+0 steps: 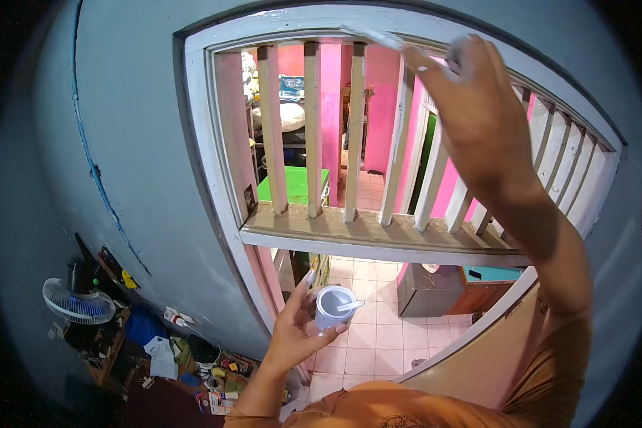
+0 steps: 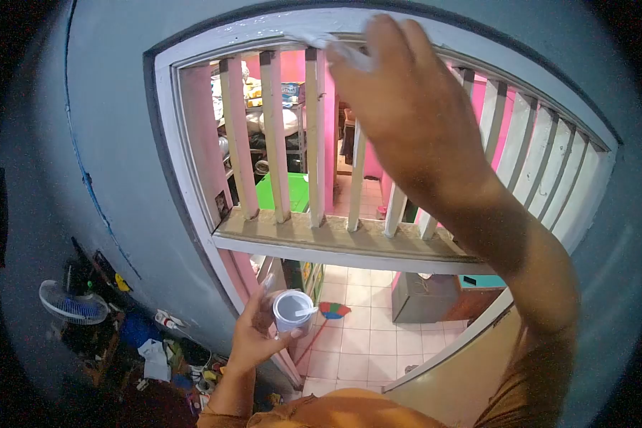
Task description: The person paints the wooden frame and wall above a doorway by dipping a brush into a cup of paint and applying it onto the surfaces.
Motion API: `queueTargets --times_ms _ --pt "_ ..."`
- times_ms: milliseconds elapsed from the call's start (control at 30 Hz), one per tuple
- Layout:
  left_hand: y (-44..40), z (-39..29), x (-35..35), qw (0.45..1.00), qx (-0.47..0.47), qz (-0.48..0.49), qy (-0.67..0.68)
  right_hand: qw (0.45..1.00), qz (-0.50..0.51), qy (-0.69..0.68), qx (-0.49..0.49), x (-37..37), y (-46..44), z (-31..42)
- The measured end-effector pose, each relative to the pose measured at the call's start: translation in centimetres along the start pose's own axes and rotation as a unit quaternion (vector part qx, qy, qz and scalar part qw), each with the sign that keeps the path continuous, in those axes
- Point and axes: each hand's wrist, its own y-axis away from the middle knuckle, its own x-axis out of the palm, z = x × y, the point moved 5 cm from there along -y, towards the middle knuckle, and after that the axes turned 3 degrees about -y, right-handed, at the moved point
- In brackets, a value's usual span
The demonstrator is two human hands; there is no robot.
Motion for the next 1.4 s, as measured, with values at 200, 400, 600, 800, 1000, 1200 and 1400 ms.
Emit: queueTargets --times_ms 200,400,600,800,1000,1200,1400 --pt "0.7 0.5 0.0 1.0 -0.028 -0.002 0.006 0.995 0.054 0.085 0.018 -3.3 3.5 -2.2" --pt "0.6 1.7 1.5 0.999 -0.049 0.019 0.01 0.999 0.005 0.036 -0.012 -2.4 1.9 -0.6" --pt "0.1 2.4 3.5 0.994 -0.04 0.065 0.08 0.996 0.018 0.093 0.002 -3.4 3.8 -3.7" --pt "-0.3 2.8 4.0 0.993 -0.042 0.072 0.088 0.985 0.059 0.155 0.043 -7.1 6.8 -5.6" --pt "-0.8 2.4 5.8 0.987 -0.086 0.094 0.099 0.994 -0.007 0.107 0.027 -4.4 5.2 -3.7" --pt "-1.0 2.6 6.0 0.988 -0.048 0.088 0.117 0.988 0.028 0.144 0.044 -5.9 7.3 -6.6" --pt "-1.9 1.9 5.8 0.993 -0.024 0.097 0.066 0.991 0.002 0.127 0.044 -5.8 7.0 -4.5"
